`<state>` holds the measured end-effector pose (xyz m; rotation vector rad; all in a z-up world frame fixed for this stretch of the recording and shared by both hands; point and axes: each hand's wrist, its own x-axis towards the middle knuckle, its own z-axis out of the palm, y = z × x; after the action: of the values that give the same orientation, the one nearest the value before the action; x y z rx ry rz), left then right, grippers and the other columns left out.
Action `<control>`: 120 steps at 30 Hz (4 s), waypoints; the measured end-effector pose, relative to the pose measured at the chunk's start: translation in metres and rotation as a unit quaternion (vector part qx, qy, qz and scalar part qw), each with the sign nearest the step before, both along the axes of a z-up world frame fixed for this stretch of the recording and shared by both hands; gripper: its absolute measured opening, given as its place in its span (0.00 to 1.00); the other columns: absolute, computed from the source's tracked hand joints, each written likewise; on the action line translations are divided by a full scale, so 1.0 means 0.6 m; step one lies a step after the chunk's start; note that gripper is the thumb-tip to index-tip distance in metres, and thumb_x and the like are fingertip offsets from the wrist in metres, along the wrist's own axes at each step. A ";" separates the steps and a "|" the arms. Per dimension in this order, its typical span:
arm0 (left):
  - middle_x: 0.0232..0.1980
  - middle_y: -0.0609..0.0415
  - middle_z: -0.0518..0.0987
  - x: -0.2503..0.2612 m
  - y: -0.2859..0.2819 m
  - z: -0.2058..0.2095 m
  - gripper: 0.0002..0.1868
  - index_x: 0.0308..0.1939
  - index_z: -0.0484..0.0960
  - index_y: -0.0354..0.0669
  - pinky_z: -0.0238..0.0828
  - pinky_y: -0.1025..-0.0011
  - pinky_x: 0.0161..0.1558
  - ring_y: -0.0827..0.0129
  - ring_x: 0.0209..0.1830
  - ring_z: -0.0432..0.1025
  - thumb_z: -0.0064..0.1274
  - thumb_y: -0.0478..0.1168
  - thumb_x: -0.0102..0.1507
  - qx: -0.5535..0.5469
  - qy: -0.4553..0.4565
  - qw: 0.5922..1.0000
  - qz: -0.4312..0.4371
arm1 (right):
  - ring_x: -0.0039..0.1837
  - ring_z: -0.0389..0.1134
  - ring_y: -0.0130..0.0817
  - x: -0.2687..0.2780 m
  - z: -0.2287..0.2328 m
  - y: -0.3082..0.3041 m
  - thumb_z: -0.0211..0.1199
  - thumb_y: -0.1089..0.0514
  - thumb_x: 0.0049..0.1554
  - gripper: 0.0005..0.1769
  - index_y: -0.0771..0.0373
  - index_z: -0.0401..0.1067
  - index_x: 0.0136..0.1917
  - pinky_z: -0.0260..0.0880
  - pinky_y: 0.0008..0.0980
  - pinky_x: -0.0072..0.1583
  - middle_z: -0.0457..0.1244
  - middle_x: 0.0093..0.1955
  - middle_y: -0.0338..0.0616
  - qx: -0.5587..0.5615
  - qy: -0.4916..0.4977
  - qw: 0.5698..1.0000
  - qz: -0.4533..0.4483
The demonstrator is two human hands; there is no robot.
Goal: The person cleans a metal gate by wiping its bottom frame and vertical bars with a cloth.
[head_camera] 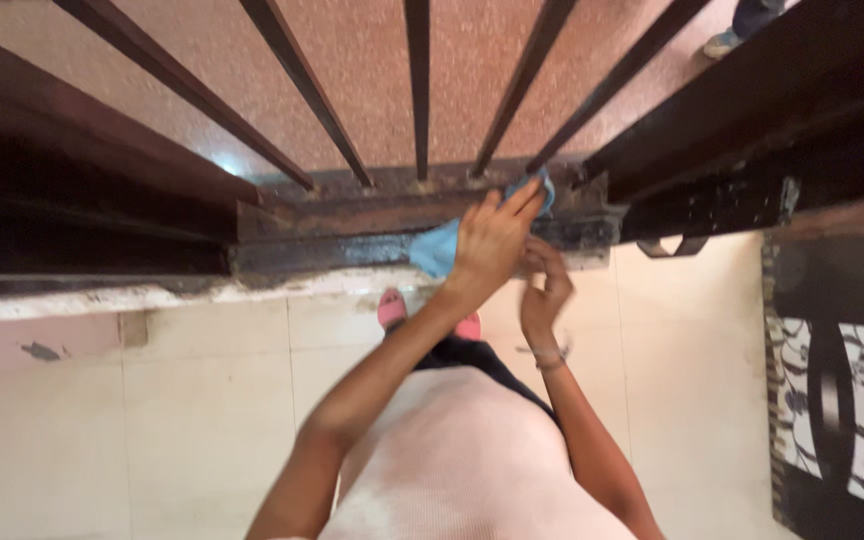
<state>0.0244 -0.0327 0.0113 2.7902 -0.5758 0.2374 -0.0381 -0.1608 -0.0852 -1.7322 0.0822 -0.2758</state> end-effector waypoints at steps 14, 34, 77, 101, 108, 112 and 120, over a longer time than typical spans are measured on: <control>0.68 0.54 0.74 -0.062 0.175 0.043 0.18 0.62 0.80 0.45 0.58 0.53 0.73 0.57 0.72 0.64 0.53 0.40 0.68 -0.252 -0.080 0.964 -0.030 | 0.84 0.49 0.46 0.169 0.287 0.096 0.47 0.39 0.73 0.38 0.66 0.45 0.83 0.45 0.42 0.84 0.47 0.83 0.54 -0.033 -0.218 0.954 -0.204; 0.59 0.57 0.78 -0.143 0.471 -0.092 0.16 0.55 0.85 0.49 0.61 0.55 0.62 0.64 0.61 0.67 0.56 0.41 0.63 -0.041 -0.227 0.963 0.142 | 0.83 0.52 0.49 0.270 0.397 0.141 0.36 0.27 0.71 0.42 0.60 0.45 0.83 0.52 0.50 0.84 0.49 0.83 0.53 0.175 -0.358 0.907 -0.137; 0.58 0.56 0.78 -0.131 0.447 -0.095 0.09 0.51 0.85 0.45 0.60 0.52 0.68 0.61 0.64 0.66 0.57 0.37 0.67 0.024 -0.218 0.965 0.146 | 0.63 0.59 0.27 0.192 0.281 0.073 0.73 0.51 0.64 0.27 0.57 0.57 0.62 0.62 0.29 0.66 0.56 0.61 0.37 0.048 -0.242 0.961 -0.123; 0.60 0.55 0.77 -0.136 0.456 -0.101 0.11 0.53 0.85 0.48 0.58 0.49 0.70 0.61 0.66 0.65 0.57 0.39 0.66 0.016 -0.210 0.963 0.166 | 0.47 0.63 0.37 0.178 0.141 0.231 0.47 0.56 0.75 0.21 0.71 0.52 0.75 0.65 0.38 0.52 0.61 0.47 0.49 -0.171 -0.147 0.963 -0.149; 0.60 0.55 0.77 -0.133 0.457 -0.103 0.12 0.53 0.85 0.48 0.59 0.49 0.70 0.61 0.66 0.65 0.56 0.39 0.66 0.024 -0.213 0.963 0.163 | 0.36 0.56 0.22 0.246 0.277 0.201 0.41 0.52 0.78 0.24 0.67 0.45 0.80 0.54 0.22 0.37 0.57 0.41 0.36 -0.018 -0.285 0.945 -0.159; 0.60 0.55 0.77 -0.136 0.456 -0.103 0.12 0.53 0.85 0.48 0.59 0.49 0.69 0.61 0.66 0.65 0.56 0.39 0.66 0.020 -0.214 0.963 0.165 | 0.38 0.57 0.21 0.274 0.354 0.162 0.42 0.51 0.76 0.26 0.66 0.43 0.80 0.57 0.23 0.40 0.59 0.43 0.39 0.026 -0.366 0.917 -0.155; 0.60 0.55 0.77 -0.136 0.458 -0.102 0.12 0.53 0.84 0.49 0.59 0.49 0.70 0.61 0.66 0.65 0.57 0.39 0.65 0.025 -0.206 0.964 0.167 | 0.43 0.61 0.17 0.304 0.386 0.120 0.43 0.50 0.74 0.31 0.65 0.40 0.82 0.63 0.24 0.48 0.64 0.49 0.44 -0.006 -0.411 0.901 -0.137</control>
<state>-0.0574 0.2421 -0.0499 2.8846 -0.1873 0.9018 0.1441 -0.0887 0.1463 -1.4867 -0.2984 -1.1941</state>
